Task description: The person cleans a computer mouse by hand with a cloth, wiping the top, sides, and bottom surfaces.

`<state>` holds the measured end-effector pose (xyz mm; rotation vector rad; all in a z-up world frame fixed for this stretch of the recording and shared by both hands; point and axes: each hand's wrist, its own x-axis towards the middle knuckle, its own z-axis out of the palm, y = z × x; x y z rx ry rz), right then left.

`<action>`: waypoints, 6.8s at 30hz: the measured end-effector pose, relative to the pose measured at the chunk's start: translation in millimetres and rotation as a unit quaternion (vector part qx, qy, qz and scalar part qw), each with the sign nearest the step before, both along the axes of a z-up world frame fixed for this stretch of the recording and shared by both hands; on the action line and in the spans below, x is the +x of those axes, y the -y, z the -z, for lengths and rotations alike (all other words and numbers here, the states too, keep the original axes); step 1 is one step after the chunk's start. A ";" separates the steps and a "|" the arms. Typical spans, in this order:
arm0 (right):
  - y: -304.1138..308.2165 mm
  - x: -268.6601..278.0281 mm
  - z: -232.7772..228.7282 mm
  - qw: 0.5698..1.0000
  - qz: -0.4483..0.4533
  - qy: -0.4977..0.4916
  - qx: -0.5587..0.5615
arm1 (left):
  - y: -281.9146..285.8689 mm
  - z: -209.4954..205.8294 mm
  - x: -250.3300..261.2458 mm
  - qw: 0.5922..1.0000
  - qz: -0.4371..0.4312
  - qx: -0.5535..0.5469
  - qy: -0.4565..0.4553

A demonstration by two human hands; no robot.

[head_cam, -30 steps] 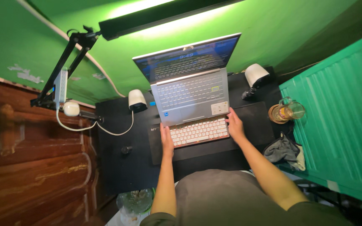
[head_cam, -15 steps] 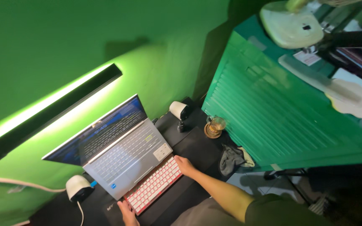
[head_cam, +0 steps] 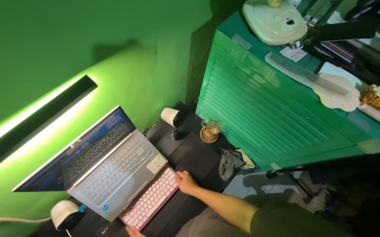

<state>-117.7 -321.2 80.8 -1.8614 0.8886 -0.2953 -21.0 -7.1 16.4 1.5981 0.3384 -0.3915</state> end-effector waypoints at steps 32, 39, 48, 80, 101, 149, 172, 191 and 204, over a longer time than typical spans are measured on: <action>13.9 -13.9 35.2 0.994 -0.096 -0.046 -0.013 | 15.1 -41.8 -60.1 0.962 -0.012 0.272 0.003; 19.0 -18.1 53.7 0.988 -0.140 -0.056 -0.028 | 7.7 -33.2 -62.6 0.961 -0.019 0.274 0.034; 14.8 -36.0 19.4 0.972 -0.177 -0.050 -0.146 | -15.5 -48.7 -69.7 0.972 -0.108 0.197 0.063; 126.1 -111.5 -40.4 0.886 0.102 -0.226 -0.392 | -32.5 -67.0 -107.0 0.810 0.258 0.526 -0.021; 89.7 -116.4 -21.0 0.926 0.002 -0.169 -0.337 | -70.6 -42.6 -102.2 0.790 0.366 0.490 -0.039; -321.2 -113.6 16.6 0.869 -0.304 -0.104 -0.376 | -340.6 -22.5 -249.9 0.982 0.105 0.157 0.029; -531.9 -21.5 26.8 0.882 -0.404 0.027 -0.241 | -476.1 -52.2 -276.1 0.991 0.052 0.121 -0.026; -610.2 63.6 60.0 0.859 -0.433 0.111 -0.248 | -506.0 -85.1 -284.4 0.983 0.063 0.142 -0.094; -611.6 9.6 48.9 0.733 -0.648 0.047 -0.202 | -504.4 -83.2 -271.1 0.975 0.125 0.159 -0.089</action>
